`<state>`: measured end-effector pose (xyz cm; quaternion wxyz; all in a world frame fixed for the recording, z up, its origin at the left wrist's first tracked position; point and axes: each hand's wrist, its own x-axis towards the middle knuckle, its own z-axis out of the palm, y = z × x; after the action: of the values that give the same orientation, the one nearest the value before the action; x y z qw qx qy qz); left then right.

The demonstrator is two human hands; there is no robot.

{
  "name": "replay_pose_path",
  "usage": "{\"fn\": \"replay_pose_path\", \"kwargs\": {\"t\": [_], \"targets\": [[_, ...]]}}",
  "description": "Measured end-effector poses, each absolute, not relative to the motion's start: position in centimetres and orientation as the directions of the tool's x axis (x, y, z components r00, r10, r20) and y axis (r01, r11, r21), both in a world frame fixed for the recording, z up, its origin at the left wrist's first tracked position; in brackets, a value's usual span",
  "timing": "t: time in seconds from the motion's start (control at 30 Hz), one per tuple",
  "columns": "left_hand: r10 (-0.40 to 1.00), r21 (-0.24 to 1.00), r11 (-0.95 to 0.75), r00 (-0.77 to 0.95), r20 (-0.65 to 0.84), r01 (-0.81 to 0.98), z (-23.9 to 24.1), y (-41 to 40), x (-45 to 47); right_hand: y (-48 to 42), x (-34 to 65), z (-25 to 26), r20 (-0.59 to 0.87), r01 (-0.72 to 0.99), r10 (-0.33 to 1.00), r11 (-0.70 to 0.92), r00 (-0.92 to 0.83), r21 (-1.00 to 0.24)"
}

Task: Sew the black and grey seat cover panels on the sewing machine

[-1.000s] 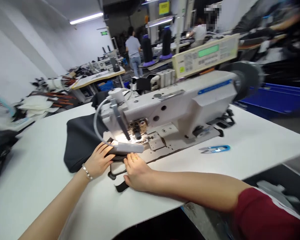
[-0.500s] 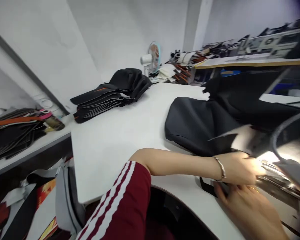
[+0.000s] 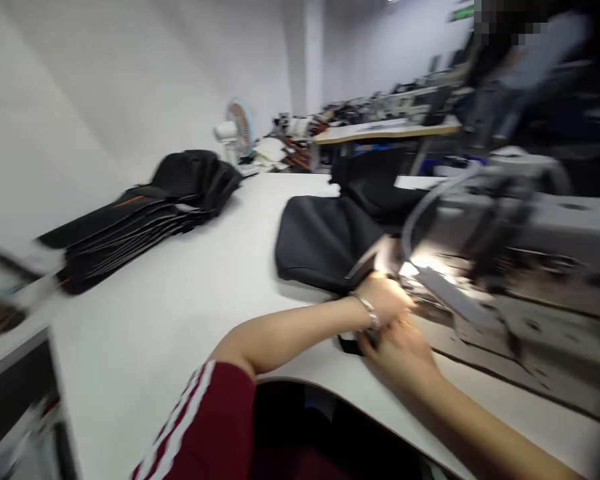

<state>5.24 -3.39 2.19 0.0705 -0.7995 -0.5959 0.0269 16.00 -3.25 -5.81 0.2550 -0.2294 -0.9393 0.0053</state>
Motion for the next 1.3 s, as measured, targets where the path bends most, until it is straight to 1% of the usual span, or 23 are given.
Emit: {"fn": "replay_pose_path", "kwargs": {"t": [0.07, 0.13, 0.17, 0.23, 0.27, 0.33, 0.37, 0.4, 0.43, 0.5, 0.57, 0.63, 0.7, 0.8, 0.93, 1.0, 1.13, 1.3], "targets": [[0.964, -0.131, -0.237, 0.249, 0.088, 0.963, 2.0, -3.5, 5.2, -4.3, 15.9, -4.5, 0.384, 0.482, 0.505, 0.861, -0.773, -0.164], [0.955, -0.094, -0.235, 0.248, 0.161, 0.967, 1.5, -3.1, 4.8, -4.9, 16.1, -3.5, 0.286, 0.532, 0.588, 0.808, -0.757, -0.254], [0.947, -0.072, -0.252, 0.261, 0.189, 0.965, 1.1, -2.8, 4.5, -5.1, 16.3, -3.1, 0.275, 0.531, 0.601, 0.796, -0.751, -0.29], [0.932, -0.038, -0.28, 0.281, 0.229, 0.959, 0.3, -2.2, 4.0, -5.5, 16.9, -2.5, 0.273, 0.465, 0.549, 0.826, -0.79, -0.318], [0.922, -0.027, -0.304, 0.301, 0.242, 0.952, -0.1, -2.1, 3.8, -5.6, 17.3, -2.2, 0.267, 0.405, 0.498, 0.85, -0.825, -0.337], [0.892, -0.026, -0.347, 0.338, 0.3, 0.938, -0.9, -2.1, 3.4, -5.3, 18.3, -1.5, 0.264, 0.315, 0.436, 0.862, -0.86, -0.398], [0.868, -0.036, -0.371, 0.36, 0.341, 0.928, -1.2, -2.2, 3.2, -4.7, 18.9, -1.2, 0.271, 0.307, 0.444, 0.851, -0.854, -0.426], [0.839, -0.054, -0.393, 0.382, 0.386, 0.918, -1.6, -2.3, 3.0, -4.0, 19.5, -0.9, 0.281, 0.336, 0.484, 0.832, -0.829, -0.442], [0.806, -0.079, -0.415, 0.407, 0.431, 0.906, -1.9, -2.4, 2.8, -3.0, 20.1, -0.7, 0.289, 0.394, 0.542, 0.807, -0.789, -0.439], [0.741, -0.137, -0.45, 0.455, 0.494, 0.882, -2.3, -2.4, 2.6, -0.9, 21.2, -0.7, 0.288, 0.514, 0.631, 0.765, -0.721, -0.389], [0.697, -0.182, -0.461, 0.481, 0.532, 0.868, -2.5, -2.1, 2.5, 0.8, 21.9, -1.1, 0.269, 0.572, 0.653, 0.754, -0.708, -0.324], [0.674, -0.203, -0.466, 0.494, 0.55, 0.861, -2.4, -1.8, 2.4, 1.5, 22.1, -1.7, 0.25, 0.582, 0.645, 0.762, -0.722, -0.284], [0.653, -0.212, -0.473, 0.502, 0.567, 0.855, -2.2, -1.6, 2.3, 1.5, 22.0, -2.2, 0.24, 0.586, 0.645, 0.762, -0.726, -0.277], [0.628, -0.223, -0.498, 0.525, 0.574, 0.838, -1.9, -1.5, 2.1, 1.1, 21.7, -2.6, 0.248, 0.581, 0.65, 0.756, -0.718, -0.301], [0.675, -0.209, -0.482, 0.513, 0.53, 0.851, -1.9, -1.5, 2.0, 1.2, 21.3, -2.7, 0.26, 0.572, 0.657, 0.749, -0.707, -0.335], [0.674, -0.227, -0.481, 0.523, 0.521, 0.847, -1.8, -1.3, 2.1, 1.3, 21.2, -2.7, 0.247, 0.57, 0.656, 0.748, -0.714, -0.338], [0.644, -0.33, -0.438, 0.548, 0.533, 0.836, -1.6, -0.5, 2.4, 1.4, 21.2, -2.7, 0.238, 0.57, 0.643, 0.76, -0.728, -0.312], [0.627, -0.542, -0.329, 0.608, 0.487, 0.774, -1.9, 0.2, 2.0, 1.1, 21.1, -2.7, 0.276, 0.531, 0.591, 0.805, -0.758, -0.265]]}}
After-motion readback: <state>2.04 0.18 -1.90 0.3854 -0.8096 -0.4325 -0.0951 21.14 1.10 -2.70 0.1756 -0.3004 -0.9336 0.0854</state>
